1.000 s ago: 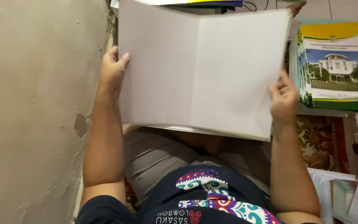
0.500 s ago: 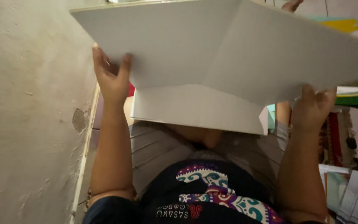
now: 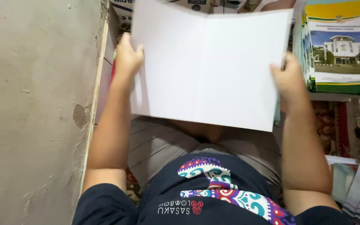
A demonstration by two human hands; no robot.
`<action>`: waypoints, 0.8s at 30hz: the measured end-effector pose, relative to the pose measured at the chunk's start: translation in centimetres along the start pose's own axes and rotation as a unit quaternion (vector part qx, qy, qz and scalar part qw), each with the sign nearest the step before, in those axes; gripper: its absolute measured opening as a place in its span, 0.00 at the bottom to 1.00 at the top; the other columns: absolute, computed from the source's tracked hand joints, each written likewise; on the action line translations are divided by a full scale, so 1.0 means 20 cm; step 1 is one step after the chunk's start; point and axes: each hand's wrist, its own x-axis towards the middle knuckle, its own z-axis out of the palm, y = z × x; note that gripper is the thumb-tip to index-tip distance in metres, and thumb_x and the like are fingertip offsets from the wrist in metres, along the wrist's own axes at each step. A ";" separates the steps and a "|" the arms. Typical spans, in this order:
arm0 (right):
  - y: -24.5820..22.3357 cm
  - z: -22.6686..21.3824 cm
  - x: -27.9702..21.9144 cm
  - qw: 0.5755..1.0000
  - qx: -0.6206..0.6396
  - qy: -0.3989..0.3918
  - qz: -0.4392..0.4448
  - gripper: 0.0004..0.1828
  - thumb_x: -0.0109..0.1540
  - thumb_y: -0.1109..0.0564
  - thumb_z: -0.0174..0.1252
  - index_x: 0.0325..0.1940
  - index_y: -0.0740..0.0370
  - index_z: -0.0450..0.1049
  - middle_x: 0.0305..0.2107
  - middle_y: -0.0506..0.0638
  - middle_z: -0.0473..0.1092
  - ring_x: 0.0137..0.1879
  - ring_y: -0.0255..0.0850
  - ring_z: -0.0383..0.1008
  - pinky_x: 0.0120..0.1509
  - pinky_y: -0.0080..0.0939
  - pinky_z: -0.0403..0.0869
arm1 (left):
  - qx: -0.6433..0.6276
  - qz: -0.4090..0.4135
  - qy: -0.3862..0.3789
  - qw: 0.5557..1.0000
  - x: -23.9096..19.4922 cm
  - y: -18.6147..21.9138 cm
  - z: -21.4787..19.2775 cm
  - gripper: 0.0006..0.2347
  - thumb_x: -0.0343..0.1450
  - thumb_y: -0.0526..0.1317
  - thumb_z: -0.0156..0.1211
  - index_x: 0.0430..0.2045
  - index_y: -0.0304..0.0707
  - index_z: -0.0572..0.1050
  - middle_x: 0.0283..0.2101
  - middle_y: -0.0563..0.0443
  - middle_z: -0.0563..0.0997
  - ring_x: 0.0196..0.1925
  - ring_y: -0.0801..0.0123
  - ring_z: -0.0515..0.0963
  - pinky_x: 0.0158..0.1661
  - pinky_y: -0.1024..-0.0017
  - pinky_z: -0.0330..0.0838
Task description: Flipping through the pages of a brochure and smoothing them down to inspect or prepare them
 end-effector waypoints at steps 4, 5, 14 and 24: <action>0.31 0.14 -0.18 0.974 -0.228 0.013 -0.002 0.31 0.68 0.42 0.59 0.69 0.63 0.71 0.58 0.69 0.69 0.63 0.68 0.70 0.61 0.69 0.69 | 0.010 -0.116 -0.059 0.991 -0.17 -0.17 0.05 0.19 0.70 0.47 0.62 0.48 0.32 0.71 0.46 0.26 0.80 0.52 0.33 0.79 0.51 0.40 0.73; 0.30 0.13 -0.29 0.961 -0.275 0.013 -0.011 0.31 0.67 0.42 0.60 0.67 0.65 0.73 0.55 0.69 0.70 0.60 0.68 0.72 0.61 0.67 0.71 | -0.011 -0.136 -0.068 0.988 -0.19 -0.20 0.06 0.20 0.70 0.48 0.62 0.50 0.32 0.73 0.47 0.27 0.80 0.54 0.34 0.79 0.51 0.42 0.74; 0.18 0.06 -0.62 0.986 -0.140 -0.069 0.057 0.40 0.67 0.42 0.56 0.74 0.73 0.59 0.53 0.73 0.70 0.61 0.69 0.71 0.65 0.67 0.68 | -0.089 -0.226 -0.116 0.963 -0.25 -0.11 -0.05 0.20 0.70 0.51 0.64 0.54 0.44 0.77 0.48 0.39 0.81 0.53 0.44 0.80 0.44 0.39 0.75; 0.59 0.25 -0.79 0.961 0.160 -0.106 0.198 0.18 0.72 0.46 0.52 0.44 0.62 0.78 0.31 0.51 0.72 0.40 0.44 0.70 0.53 0.48 0.70 | -0.080 -0.105 -0.073 0.989 -0.33 -0.06 -0.22 0.18 0.67 0.37 0.64 0.50 0.26 0.77 0.44 0.24 0.81 0.53 0.35 0.79 0.47 0.50 0.72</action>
